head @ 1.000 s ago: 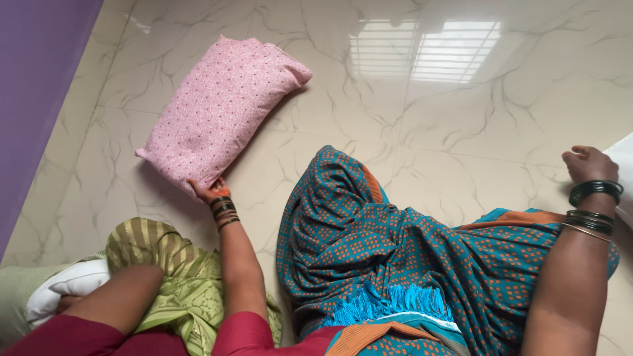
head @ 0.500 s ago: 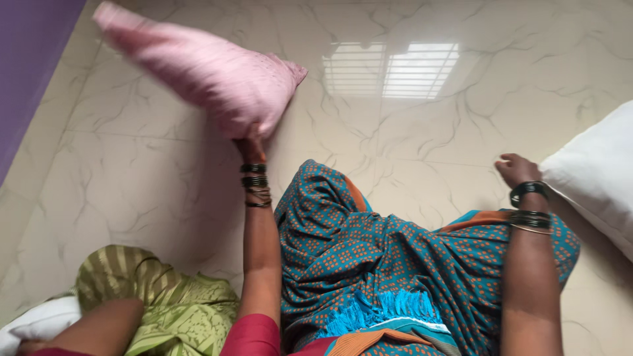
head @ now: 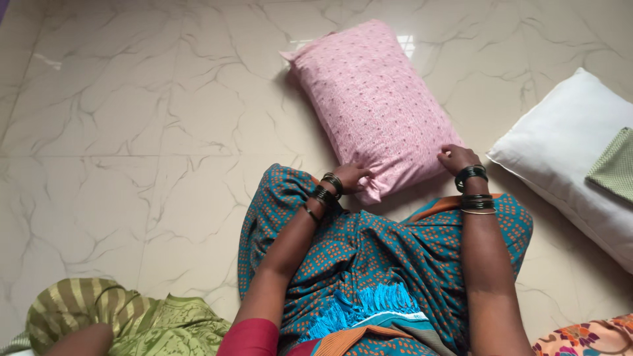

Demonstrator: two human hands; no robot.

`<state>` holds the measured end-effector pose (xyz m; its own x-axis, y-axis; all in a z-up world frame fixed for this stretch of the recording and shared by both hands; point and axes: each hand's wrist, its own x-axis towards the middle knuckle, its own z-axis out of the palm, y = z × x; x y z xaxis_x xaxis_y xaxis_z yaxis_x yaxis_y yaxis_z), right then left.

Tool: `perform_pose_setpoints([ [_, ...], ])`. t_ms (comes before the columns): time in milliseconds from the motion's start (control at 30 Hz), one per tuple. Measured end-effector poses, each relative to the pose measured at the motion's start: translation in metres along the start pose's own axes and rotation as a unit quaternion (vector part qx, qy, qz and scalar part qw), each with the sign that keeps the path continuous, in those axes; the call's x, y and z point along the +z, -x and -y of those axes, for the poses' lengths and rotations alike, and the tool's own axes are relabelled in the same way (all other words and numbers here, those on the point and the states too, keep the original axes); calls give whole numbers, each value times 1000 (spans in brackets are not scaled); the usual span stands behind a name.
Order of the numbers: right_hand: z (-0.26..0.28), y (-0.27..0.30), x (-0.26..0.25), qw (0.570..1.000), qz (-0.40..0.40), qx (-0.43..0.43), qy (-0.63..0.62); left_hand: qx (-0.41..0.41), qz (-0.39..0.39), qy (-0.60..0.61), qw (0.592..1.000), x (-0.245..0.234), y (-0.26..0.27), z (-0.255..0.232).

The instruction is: The person sits on a tiled floor and folds two pillowcases by hand. First, a light green pillowcase is folded into a small square and placed on a white pillow. Then, a pink patterned pillowcase is removed from a pillow, unfolded, and folded into a neat square on the same white pillow.

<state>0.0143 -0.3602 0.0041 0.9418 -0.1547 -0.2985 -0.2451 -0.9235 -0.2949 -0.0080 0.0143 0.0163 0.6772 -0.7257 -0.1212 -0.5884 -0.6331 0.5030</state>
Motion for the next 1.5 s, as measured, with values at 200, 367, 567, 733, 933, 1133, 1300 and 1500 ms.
perform_pose_setpoints([
  [200,12,-1,-2,999,10,4,34,194,-259,105,940,-136,71,-144],
  [367,12,-3,4,999,5,3,40,504,-139,378,764,-216,160,-258],
  [567,10,-2,5,999,11,3,33,550,-68,449,701,-207,188,-308],
  [733,8,-4,7,999,16,0,29,613,-90,458,637,-189,173,-315],
  [933,10,-2,6,999,20,5,28,623,-67,478,616,-181,170,-318],
  [1133,14,1,2,999,17,0,31,429,10,552,715,-204,197,-329],
  [1300,14,-1,2,1000,12,9,19,571,-19,563,597,-201,162,-329],
  [1500,10,-2,-3,992,-122,24,-38,258,-209,305,893,-105,42,-233],
])
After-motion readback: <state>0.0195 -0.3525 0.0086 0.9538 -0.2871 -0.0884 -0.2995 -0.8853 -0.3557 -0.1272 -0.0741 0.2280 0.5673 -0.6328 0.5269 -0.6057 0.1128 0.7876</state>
